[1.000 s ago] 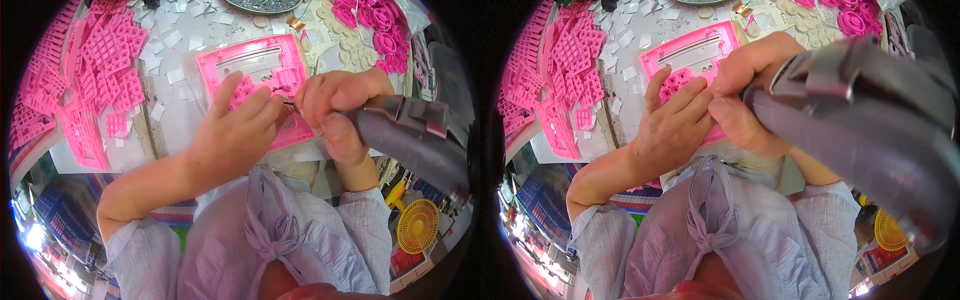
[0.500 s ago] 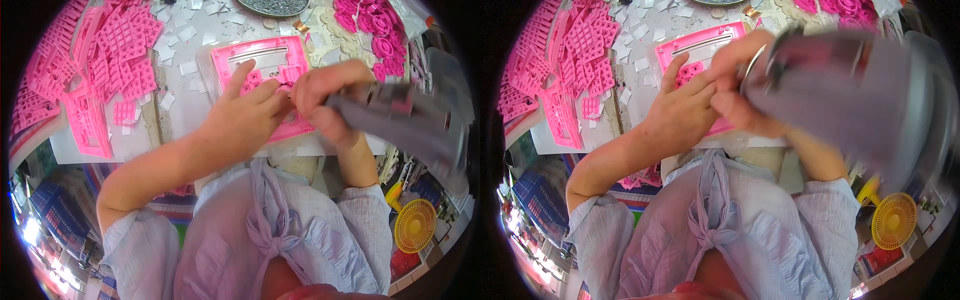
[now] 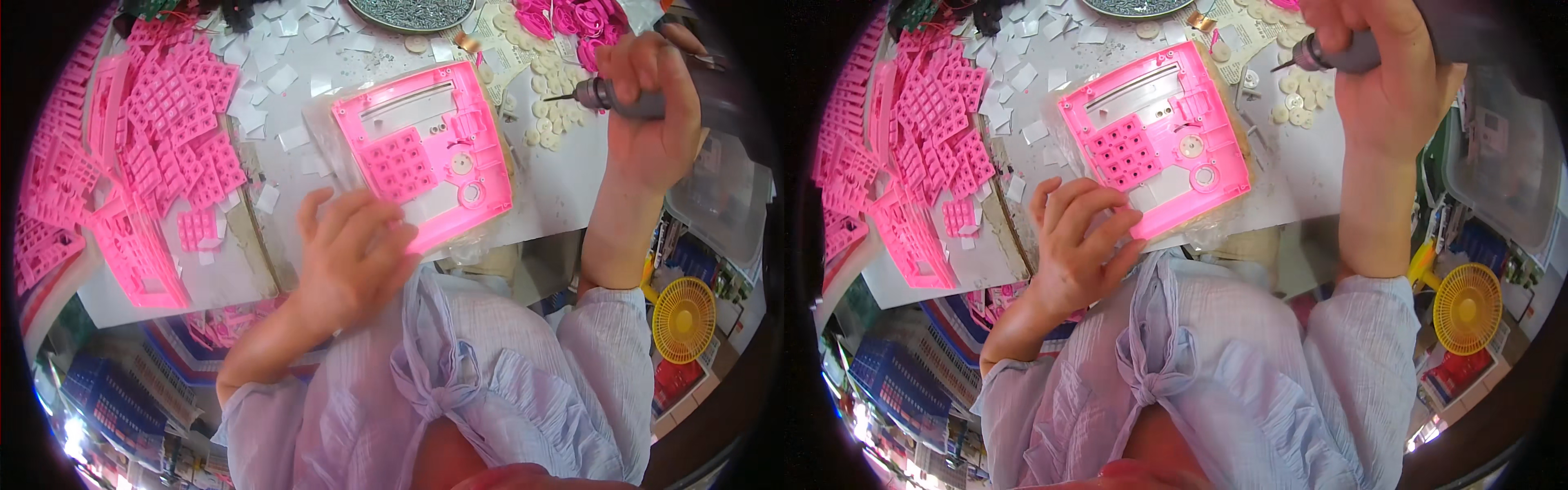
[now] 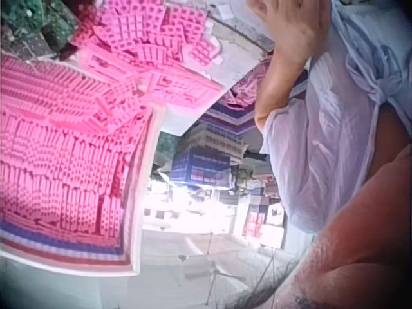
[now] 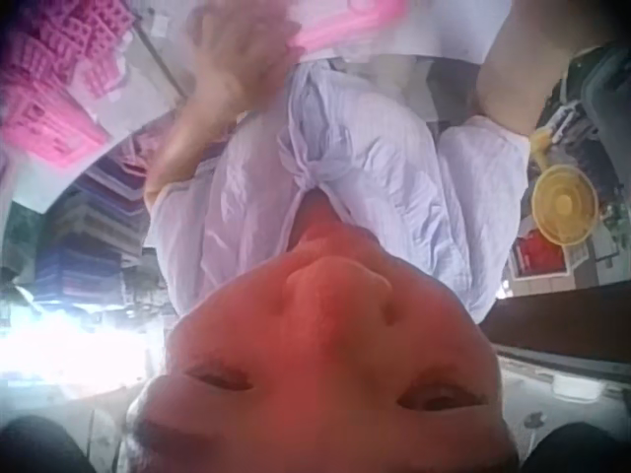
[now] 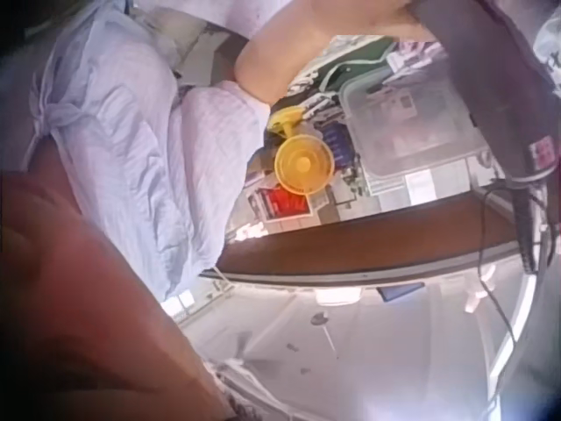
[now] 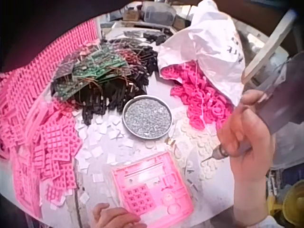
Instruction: Assembling a toy electronic device by installing circuit boards and internal components into a plastic casing and securing them with screws.
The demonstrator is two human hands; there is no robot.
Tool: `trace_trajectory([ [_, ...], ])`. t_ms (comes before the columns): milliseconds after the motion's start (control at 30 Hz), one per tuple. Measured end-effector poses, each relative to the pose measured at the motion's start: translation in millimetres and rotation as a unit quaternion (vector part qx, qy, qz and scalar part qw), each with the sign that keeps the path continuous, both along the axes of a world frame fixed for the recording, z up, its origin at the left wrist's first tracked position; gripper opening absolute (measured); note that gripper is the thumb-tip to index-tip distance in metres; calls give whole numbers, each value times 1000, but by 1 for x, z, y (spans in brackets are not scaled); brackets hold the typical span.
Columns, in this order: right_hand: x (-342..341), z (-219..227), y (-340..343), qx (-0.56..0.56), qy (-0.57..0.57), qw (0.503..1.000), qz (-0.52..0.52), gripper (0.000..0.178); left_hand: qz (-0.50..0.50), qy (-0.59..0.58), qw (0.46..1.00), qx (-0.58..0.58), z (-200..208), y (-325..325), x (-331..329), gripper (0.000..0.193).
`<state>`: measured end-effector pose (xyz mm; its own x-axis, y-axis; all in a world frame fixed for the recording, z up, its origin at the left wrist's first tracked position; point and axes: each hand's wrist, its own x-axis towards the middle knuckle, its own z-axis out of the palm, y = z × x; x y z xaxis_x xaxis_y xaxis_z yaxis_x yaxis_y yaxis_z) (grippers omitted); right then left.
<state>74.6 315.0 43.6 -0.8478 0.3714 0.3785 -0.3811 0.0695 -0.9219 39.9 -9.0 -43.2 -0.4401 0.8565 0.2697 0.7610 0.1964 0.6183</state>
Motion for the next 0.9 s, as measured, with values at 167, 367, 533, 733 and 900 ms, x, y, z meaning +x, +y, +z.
trace_trajectory([
  [167, -8, 11, 25, 110, -49, 989, -82, 42, -18, 18, 999, -35, -3, -2, 2, 32],
  [367, -1, 17, 15, 92, 8, 995, -27, 62, -47, 39, 997, -42, 3, -2, -7, 31],
  [533, 21, -37, -26, 126, -97, 960, -228, 73, 17, 16, 1000, 17, 11, -11, 1, 30],
  [733, 46, -60, -49, 329, -112, 938, -1, 28, 113, 41, 990, 71, 17, -12, -6, 31],
  [900, 24, -41, -58, 386, -24, 922, 24, 23, 90, 100, 989, 61, 28, 13, -16, 27],
])
